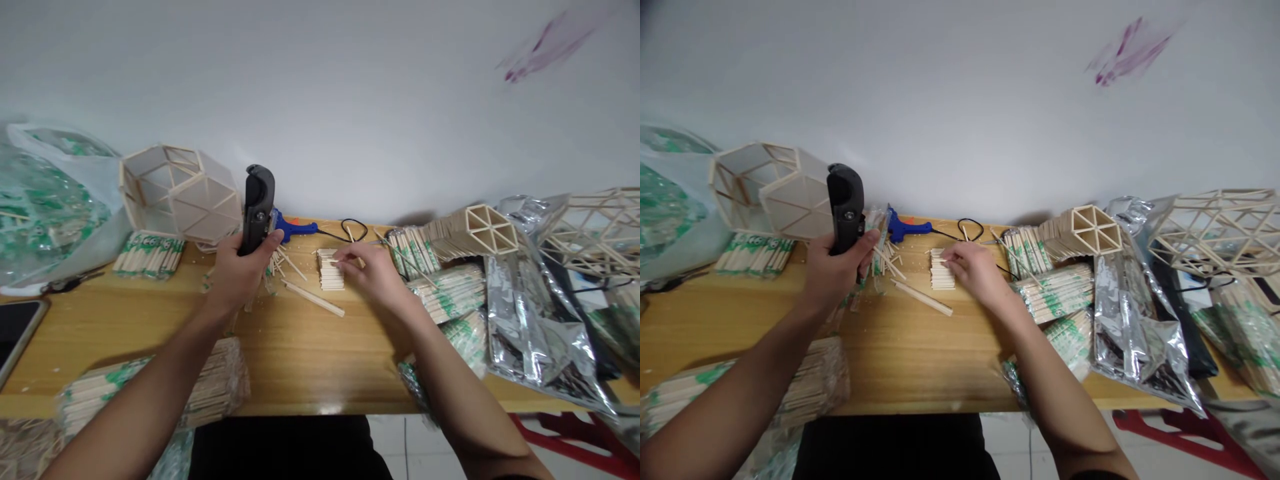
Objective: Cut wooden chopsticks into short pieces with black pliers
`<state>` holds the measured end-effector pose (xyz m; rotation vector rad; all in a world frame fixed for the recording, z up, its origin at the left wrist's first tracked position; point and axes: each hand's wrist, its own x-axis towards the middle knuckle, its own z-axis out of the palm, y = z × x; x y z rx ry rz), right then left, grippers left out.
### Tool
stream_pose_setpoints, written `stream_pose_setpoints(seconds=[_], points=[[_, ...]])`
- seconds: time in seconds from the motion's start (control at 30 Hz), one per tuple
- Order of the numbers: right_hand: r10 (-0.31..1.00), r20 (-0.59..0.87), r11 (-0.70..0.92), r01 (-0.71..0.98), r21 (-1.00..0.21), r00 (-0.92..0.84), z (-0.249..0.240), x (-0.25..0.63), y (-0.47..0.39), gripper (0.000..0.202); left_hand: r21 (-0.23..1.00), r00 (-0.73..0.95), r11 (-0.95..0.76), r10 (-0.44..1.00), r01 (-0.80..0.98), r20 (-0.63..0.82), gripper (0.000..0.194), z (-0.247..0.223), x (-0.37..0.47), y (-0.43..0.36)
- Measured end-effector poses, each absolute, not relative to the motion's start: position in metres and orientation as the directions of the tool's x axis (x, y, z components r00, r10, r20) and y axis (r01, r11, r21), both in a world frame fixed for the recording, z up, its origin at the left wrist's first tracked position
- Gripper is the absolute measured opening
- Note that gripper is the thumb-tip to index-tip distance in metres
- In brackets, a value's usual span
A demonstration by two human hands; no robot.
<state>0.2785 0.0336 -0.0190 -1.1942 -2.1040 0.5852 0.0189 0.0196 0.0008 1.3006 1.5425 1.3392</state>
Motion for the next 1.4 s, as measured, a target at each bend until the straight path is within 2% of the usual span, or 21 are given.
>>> stream_pose_setpoints(seconds=[0.2,0.33,0.47,0.87,1.17,1.3,1.4], points=[[0.763,0.306,0.643,0.620,-0.450,-0.569,-0.019,0.277,0.031,0.011,0.952,-0.233,-0.070,0.962,0.299,0.144,0.051,0.000,0.020,0.019],[0.754,0.280,0.656,0.673,-0.342,-0.594,-0.019,0.275,0.030,0.010,0.951,-0.213,-0.088,0.965,0.297,0.156,0.051,0.001,0.021,0.018],[0.759,0.276,0.650,0.700,-0.296,-0.589,-0.020,0.273,0.028,0.010,0.954,-0.219,-0.083,0.964,0.289,0.151,0.049,0.001,0.021,0.018],[0.762,0.288,0.647,0.685,-0.334,-0.579,-0.022,0.272,0.029,0.010,0.958,-0.220,-0.091,0.963,0.274,0.154,0.050,0.001,0.020,0.018],[0.759,0.317,0.648,0.613,-0.453,-0.568,-0.013,0.260,0.017,0.009,0.957,-0.264,-0.079,0.952,0.278,0.156,0.049,-0.002,0.020,0.020],[0.658,0.213,0.702,0.486,-0.521,-0.722,-0.018,0.239,0.002,0.011,0.953,-0.293,-0.074,0.942,0.292,0.163,0.050,-0.001,0.019,0.020],[0.651,0.158,0.707,0.517,-0.482,-0.742,-0.025,0.228,-0.005,0.012,0.956,-0.309,-0.082,0.935,0.281,0.171,0.049,-0.001,0.019,0.020]])
